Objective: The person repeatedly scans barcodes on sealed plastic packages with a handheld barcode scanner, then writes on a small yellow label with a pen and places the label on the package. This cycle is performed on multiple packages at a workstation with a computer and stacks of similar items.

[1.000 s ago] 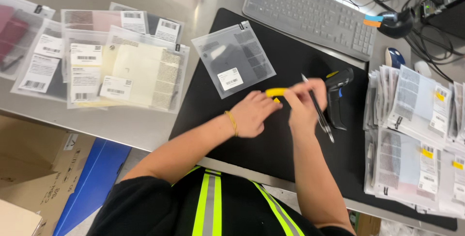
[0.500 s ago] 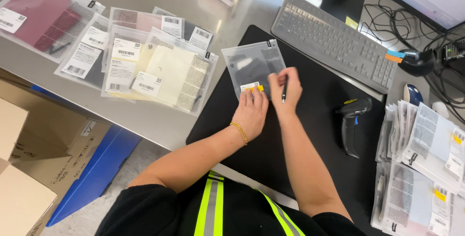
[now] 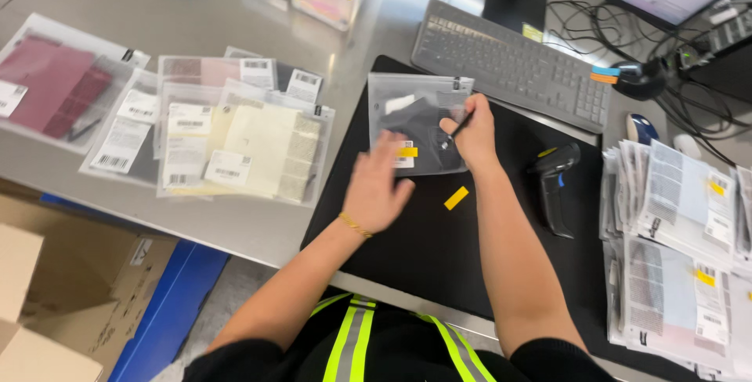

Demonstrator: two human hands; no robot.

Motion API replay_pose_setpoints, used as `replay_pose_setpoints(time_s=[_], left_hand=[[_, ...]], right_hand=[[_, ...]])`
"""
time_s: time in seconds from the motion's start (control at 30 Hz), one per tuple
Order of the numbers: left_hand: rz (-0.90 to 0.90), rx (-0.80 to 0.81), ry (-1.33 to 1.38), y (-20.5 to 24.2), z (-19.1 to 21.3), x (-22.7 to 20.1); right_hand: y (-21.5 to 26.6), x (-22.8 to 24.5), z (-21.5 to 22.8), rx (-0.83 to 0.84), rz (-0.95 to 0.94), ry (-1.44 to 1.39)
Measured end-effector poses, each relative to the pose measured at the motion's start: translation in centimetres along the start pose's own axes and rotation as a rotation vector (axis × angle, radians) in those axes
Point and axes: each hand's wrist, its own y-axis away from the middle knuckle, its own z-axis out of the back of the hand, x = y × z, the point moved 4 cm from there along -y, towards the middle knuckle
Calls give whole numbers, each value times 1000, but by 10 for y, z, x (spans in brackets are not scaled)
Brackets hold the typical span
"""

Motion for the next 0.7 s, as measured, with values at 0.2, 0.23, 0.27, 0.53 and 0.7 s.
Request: replay_pose_setpoints(time_s=[0.2, 0.23, 0.27, 0.53, 0.7], left_hand=[[457, -66, 985, -26, -28, -4], [550, -9, 954, -29, -41, -17], [637, 74, 925, -32, -58, -37], [327, 781, 635, 5, -158, -197], [316, 1176, 643, 54, -252, -293]], right_hand=[[78, 50, 76, -357, 83, -202], [91, 57, 89, -403, 85, -218], [106, 62, 111, -470, 82, -224], [248, 65, 373, -40, -60, 75], [363, 27, 453, 41, -472, -187]])
